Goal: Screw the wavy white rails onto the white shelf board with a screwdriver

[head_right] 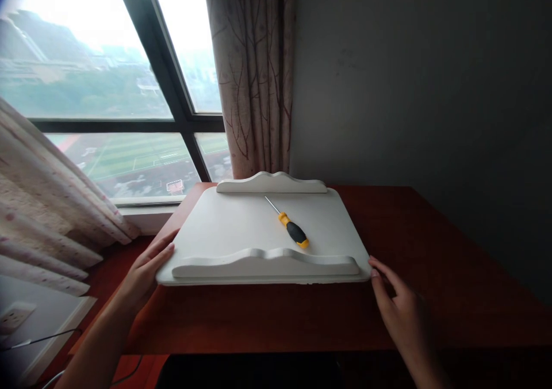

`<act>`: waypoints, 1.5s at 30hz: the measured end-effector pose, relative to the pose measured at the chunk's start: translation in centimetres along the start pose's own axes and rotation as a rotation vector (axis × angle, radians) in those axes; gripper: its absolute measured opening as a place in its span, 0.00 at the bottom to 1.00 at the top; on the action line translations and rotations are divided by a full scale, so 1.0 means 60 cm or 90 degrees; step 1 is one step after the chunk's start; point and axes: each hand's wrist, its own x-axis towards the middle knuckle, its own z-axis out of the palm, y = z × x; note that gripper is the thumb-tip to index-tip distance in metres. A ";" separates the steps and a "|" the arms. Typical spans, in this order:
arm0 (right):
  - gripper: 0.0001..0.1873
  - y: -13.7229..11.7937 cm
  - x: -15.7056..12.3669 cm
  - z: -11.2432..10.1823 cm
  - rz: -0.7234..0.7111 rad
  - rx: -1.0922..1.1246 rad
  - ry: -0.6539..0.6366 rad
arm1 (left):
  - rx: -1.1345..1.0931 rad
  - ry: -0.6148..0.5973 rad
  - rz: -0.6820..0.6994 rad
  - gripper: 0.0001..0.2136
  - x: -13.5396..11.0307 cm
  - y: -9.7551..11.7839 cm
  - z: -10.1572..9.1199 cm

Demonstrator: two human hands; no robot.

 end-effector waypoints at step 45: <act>0.24 -0.030 0.209 0.008 -0.024 -0.024 -0.125 | -0.100 0.023 -0.024 0.41 -0.001 -0.021 -0.030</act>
